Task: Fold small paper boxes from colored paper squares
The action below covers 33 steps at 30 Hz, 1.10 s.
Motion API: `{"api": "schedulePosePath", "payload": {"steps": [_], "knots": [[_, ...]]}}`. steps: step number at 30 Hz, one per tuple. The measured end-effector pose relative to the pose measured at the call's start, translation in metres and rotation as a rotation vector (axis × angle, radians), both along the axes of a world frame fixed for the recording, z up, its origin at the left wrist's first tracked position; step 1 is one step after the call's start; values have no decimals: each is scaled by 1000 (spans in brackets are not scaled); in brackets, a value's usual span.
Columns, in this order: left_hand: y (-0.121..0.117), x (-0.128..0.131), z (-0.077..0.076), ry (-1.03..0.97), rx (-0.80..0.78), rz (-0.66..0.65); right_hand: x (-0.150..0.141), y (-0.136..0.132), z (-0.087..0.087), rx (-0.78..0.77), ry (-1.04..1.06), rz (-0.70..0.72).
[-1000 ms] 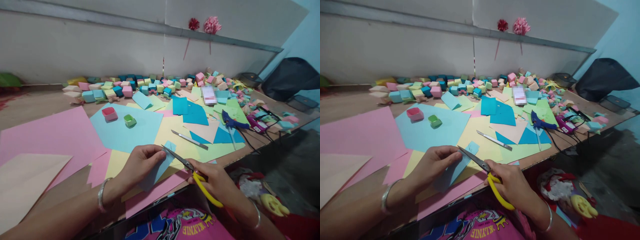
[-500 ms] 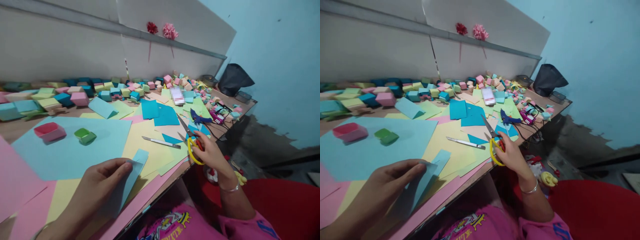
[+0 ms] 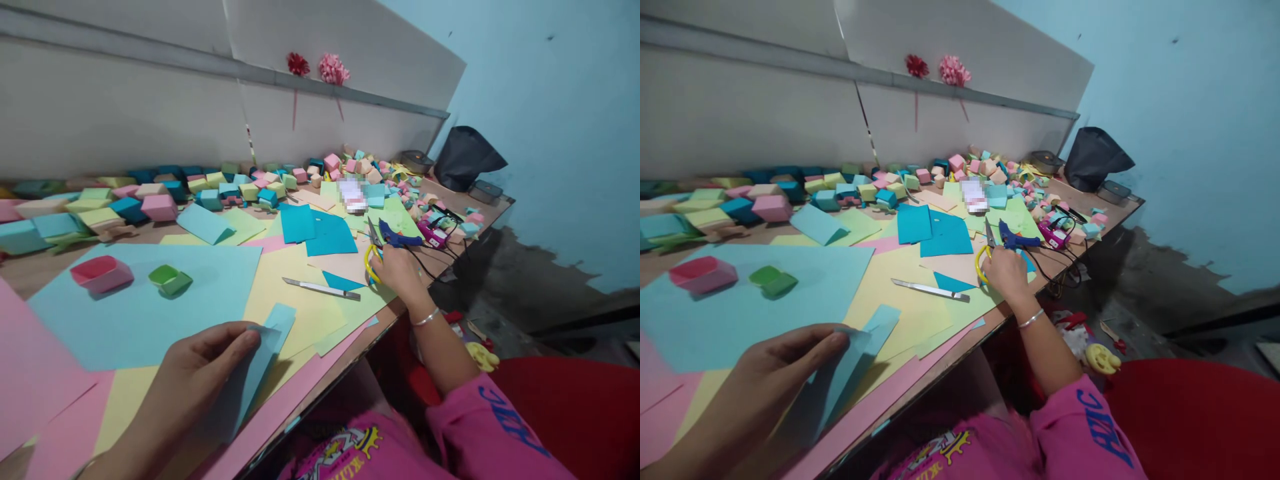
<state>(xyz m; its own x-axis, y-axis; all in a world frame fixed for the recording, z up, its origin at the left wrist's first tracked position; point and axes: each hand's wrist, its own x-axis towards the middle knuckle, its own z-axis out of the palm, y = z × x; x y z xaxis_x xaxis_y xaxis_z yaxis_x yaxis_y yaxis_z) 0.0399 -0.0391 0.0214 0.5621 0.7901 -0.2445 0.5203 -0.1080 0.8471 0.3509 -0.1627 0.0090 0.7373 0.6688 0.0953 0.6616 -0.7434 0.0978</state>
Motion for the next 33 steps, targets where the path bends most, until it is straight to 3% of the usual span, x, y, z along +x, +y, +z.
{"api": "schedulePosePath", "payload": {"steps": [4,9,16,23,28,33], "knots": [[0,-1,0,14,-3,-4,10,10,-10,-18,-14,4],[-3,1,2,7,-12,53,27,0,-13,-23,-51,61],[-3,1,1,21,-43,69,95,-23,6,-11,-132,83],[4,-2,-5,51,-76,66,136,-32,-3,-61,-126,134],[9,-3,-10,66,-97,52,162,-43,15,-6,-221,11],[11,-2,-8,104,-106,81,179,-23,27,-49,-228,-3]]}}
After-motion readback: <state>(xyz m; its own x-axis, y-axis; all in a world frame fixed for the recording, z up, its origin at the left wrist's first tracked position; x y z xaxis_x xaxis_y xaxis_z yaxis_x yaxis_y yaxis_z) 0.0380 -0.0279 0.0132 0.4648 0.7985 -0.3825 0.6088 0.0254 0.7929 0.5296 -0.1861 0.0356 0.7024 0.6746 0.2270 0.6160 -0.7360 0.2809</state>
